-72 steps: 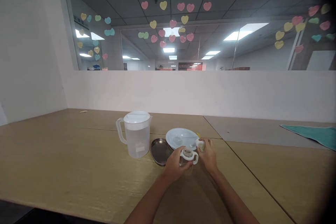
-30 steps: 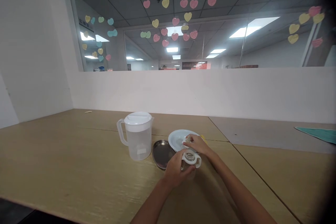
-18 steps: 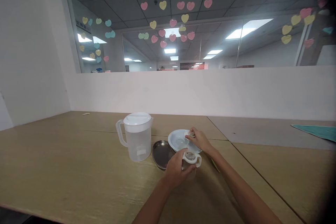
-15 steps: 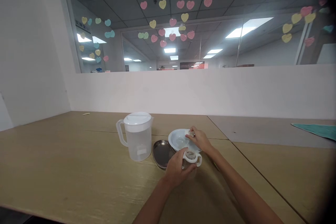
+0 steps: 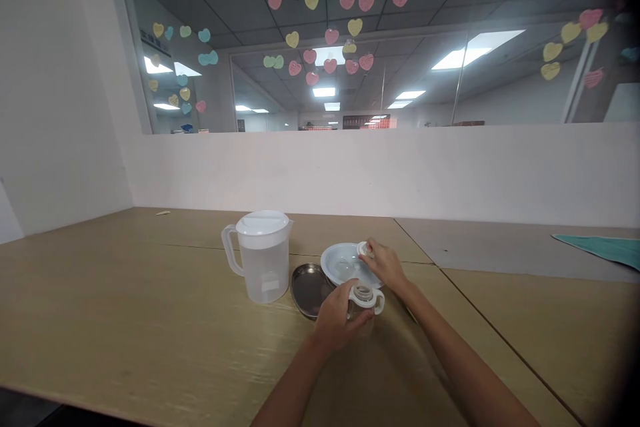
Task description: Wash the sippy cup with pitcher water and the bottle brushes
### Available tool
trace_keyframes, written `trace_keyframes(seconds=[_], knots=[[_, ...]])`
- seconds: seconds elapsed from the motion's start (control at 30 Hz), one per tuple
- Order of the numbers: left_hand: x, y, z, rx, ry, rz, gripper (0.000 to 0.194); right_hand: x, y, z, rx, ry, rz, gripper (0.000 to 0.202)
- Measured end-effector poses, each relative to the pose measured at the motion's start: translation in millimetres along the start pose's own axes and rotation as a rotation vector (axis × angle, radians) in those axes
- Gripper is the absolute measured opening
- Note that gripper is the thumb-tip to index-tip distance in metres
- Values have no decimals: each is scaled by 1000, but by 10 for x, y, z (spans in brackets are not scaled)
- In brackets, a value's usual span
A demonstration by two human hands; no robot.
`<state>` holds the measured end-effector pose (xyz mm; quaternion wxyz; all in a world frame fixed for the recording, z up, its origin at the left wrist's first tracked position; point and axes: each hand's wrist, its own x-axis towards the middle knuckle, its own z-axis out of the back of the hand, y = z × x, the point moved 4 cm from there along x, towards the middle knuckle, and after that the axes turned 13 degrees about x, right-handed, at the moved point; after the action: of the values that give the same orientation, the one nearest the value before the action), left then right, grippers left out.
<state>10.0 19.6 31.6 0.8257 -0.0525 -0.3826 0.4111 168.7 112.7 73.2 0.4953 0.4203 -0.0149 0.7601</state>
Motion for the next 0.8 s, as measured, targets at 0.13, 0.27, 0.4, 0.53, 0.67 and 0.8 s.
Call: trace_keyframes(seconds=[0.13, 0.27, 0.4, 0.53, 0.67, 0.8], knots=[[-22, 22, -30, -12, -32, 11, 59, -18, -12, 6, -31, 23, -18, 13], [-26, 76, -43, -148, 2, 96, 76, -115, -69, -12, -19, 108, -33, 29], [1, 235, 136, -105, -244, 136, 66, -247, -204, -50, 31, 157, -80, 33], [-65, 435, 471, 298, -716, 226, 42, -279, -255, -78, 152, 97, 25, 29], [-170, 565, 749, 527, -979, 421, 48, -270, -292, -166, 235, 109, 128, 40], [-219, 680, 885, 528, -1025, 655, 69, -271, -353, -243, 247, 139, 120, 50]])
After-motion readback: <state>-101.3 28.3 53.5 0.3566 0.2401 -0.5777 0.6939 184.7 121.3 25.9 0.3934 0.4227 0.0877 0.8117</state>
